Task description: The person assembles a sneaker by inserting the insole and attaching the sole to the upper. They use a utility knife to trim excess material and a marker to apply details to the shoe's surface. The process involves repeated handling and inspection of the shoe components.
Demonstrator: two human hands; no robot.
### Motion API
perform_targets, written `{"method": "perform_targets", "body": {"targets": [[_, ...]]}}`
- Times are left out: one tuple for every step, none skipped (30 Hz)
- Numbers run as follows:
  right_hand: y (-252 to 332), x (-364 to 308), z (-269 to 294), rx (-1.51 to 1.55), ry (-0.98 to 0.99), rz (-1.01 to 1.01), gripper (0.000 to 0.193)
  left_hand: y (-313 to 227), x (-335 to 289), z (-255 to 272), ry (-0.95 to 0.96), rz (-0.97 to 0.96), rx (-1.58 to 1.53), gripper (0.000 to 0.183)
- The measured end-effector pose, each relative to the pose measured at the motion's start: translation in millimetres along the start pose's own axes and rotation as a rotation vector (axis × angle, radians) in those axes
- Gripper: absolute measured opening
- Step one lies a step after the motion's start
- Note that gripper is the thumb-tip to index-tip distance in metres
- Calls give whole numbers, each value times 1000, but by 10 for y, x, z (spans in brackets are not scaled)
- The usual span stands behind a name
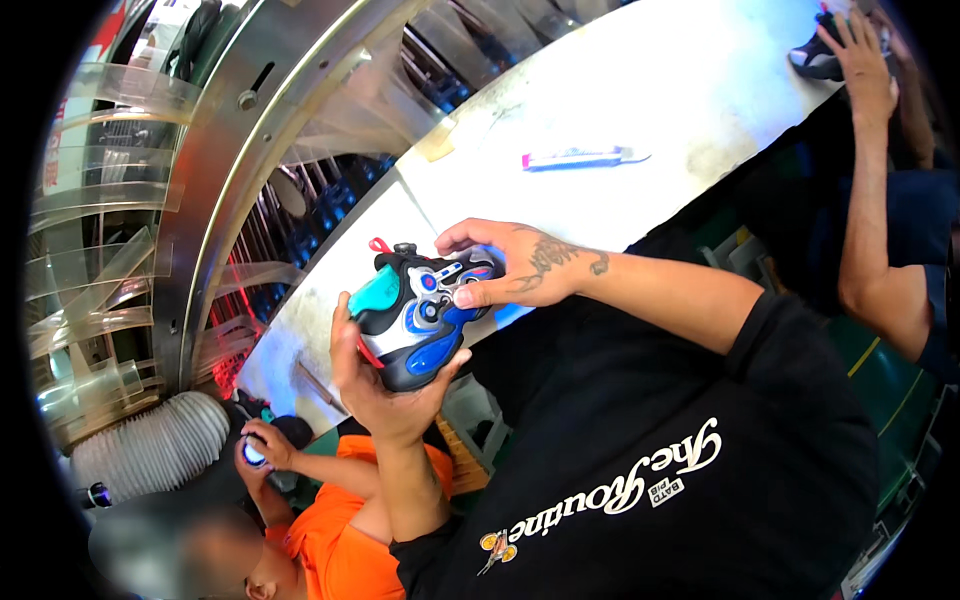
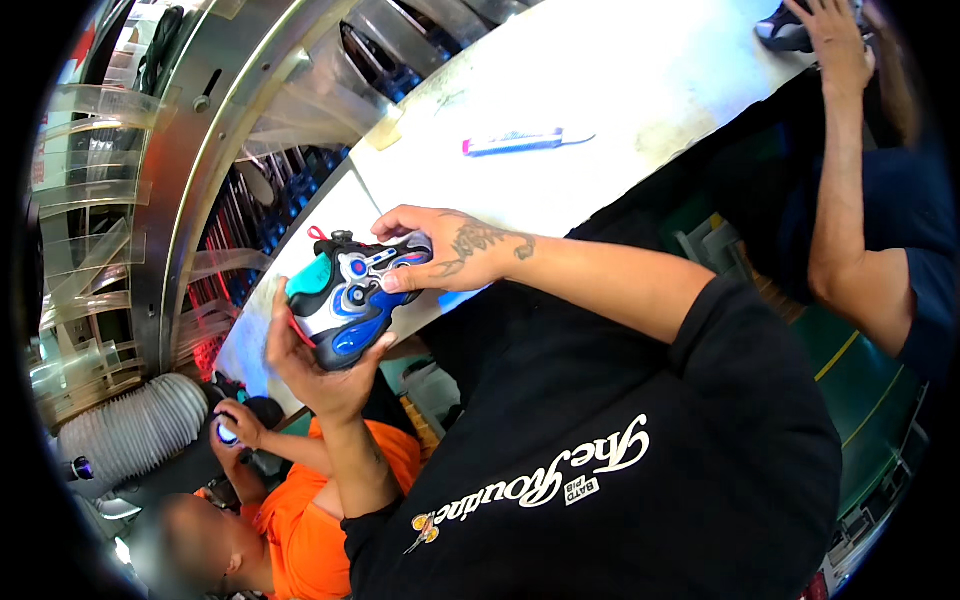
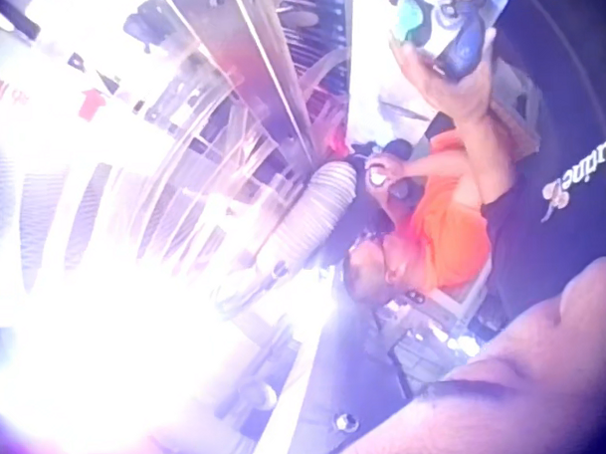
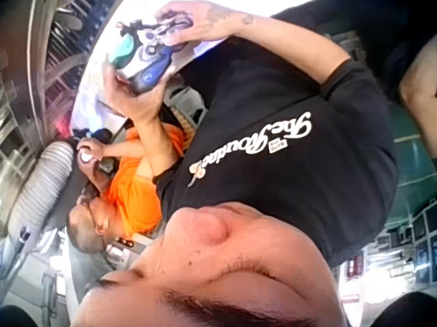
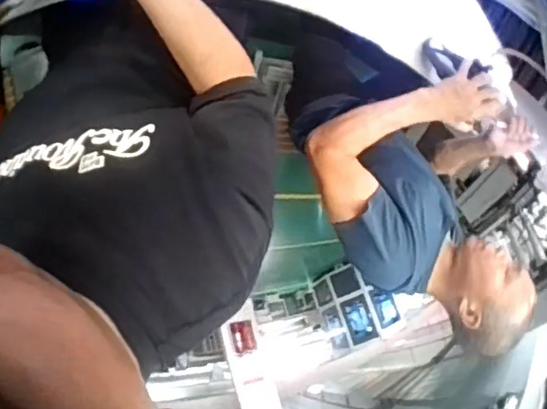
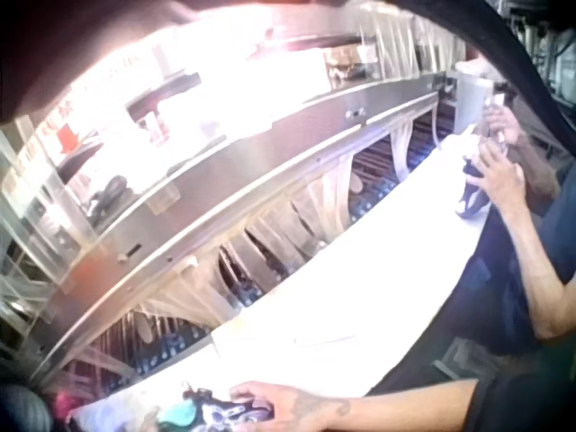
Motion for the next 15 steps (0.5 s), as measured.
{"method": "perform_targets", "body": {"targets": [[106,-71,79,-65,-29,49,66,-46,24,-107,-92,-49,-153,132],[216,-142,156,-131,-59,99,62,-27,73,-258,-113,-21,-244,129],[324,-211,202,-199,-84,143,57,-3,63,-440,-136,15,-339,126],[466,-254,123,-195,-40,204,42,26,-42,-690,-93,135,-498,117],[506,-250,170,-257,-35,131,38,106,-88,-845,90,269,-506,115],[521,-241,257,-325,-32,58,35,170,-145,-1015,275,401,-502,113],[570,-228,380,-395,-41,-9,32,109,-34,-1051,168,337,-459,111],[608,-219,552,-677,-158,273,30,40,81,-1061,59,278,-412,110],[651,-183,678,-1035,-267,446,34,-15,156,-983,9,219,-291,109],[582,-195,817,-1269,-333,313,35,-74,263,-918,-47,156,-174,109],[540,-223,954,-1498,-398,173,36,-120,373,-804,-50,80,5,110],[497,-231,1000,-1471,-363,140,35,-70,335,-748,57,88,152,107],[464,-231,1034,-1444,-327,107,33,2,308,-771,110,63,334,108],[429,-208,1055,-1418,-292,73,32,12,311,-791,171,45,411,108],[409,-136,1012,-1238,-294,60,30,28,254,-802,241,45,499,109]]}}
Point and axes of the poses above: each hand's wrist, its own x-axis towards the middle knuckle, its own z-axis out of the back of the hand, y = z × x, the point moved 4 cm from there along x, towards the middle knuckle, and after that the axes turned 15 degrees about x, right-handed, at the moved point
